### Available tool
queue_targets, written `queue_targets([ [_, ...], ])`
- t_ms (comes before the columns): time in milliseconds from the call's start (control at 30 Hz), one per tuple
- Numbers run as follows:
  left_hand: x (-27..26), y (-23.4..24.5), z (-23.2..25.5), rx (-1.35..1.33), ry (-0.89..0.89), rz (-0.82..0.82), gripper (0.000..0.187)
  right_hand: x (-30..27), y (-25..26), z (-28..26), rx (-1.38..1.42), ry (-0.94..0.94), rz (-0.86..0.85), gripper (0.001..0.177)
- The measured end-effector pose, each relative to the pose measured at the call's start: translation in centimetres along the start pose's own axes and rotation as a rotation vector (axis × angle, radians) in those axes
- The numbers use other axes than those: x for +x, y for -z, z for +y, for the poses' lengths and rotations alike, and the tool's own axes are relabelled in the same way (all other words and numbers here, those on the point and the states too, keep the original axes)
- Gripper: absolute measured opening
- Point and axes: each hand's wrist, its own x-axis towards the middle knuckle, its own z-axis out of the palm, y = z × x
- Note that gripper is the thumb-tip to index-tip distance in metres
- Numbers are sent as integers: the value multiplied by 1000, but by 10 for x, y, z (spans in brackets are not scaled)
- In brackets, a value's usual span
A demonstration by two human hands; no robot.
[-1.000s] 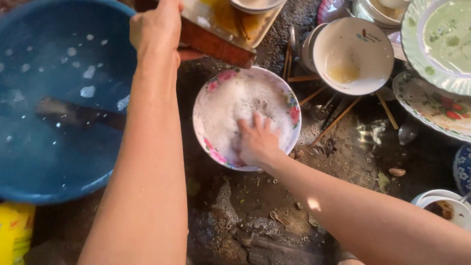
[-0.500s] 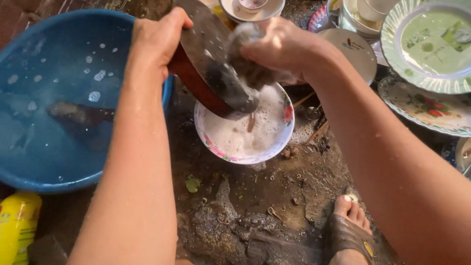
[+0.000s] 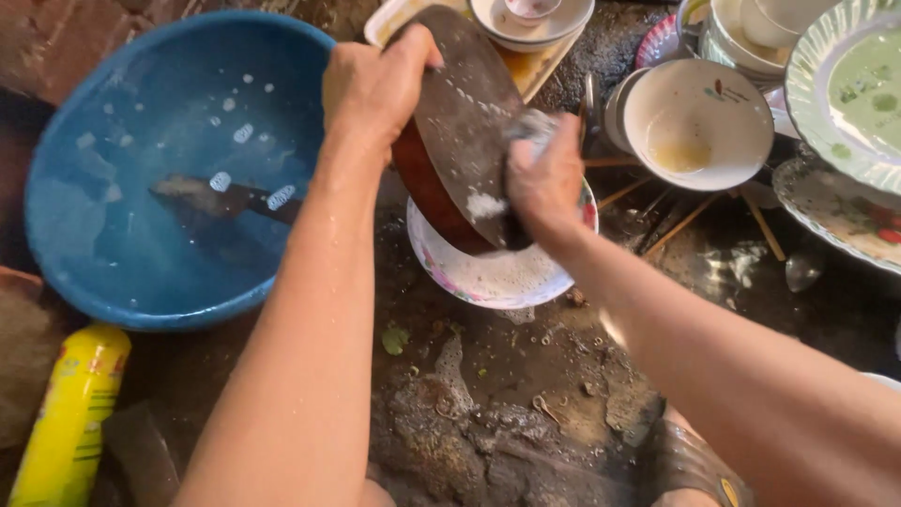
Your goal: Washing a wooden cutting board and various dishes in an outdoor basin area.
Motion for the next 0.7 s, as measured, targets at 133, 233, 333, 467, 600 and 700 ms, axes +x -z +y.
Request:
queue_targets([
  [133,11,-2,-16,-29,27,-15,52,-34,3,-102,149,-40,-142,34],
  [233,11,-1,-25,-29,-24,-53,53,-19,-12,-99,184,90,-146,35],
  [333,-7,15,4,1,127,-209,52,15,-23,-79,214,215,-106,37],
  [467,-2,-2,-14,-118,-169,-342,41,71,-22,-9,28,175,89,49],
  [600,-20,14,20,-17,-6,-306,40,70,-25,53,-139,-94,208,48],
  [700,-16,18,17,79,85,-288,45,2,-13,1,-2,-220,49,37],
])
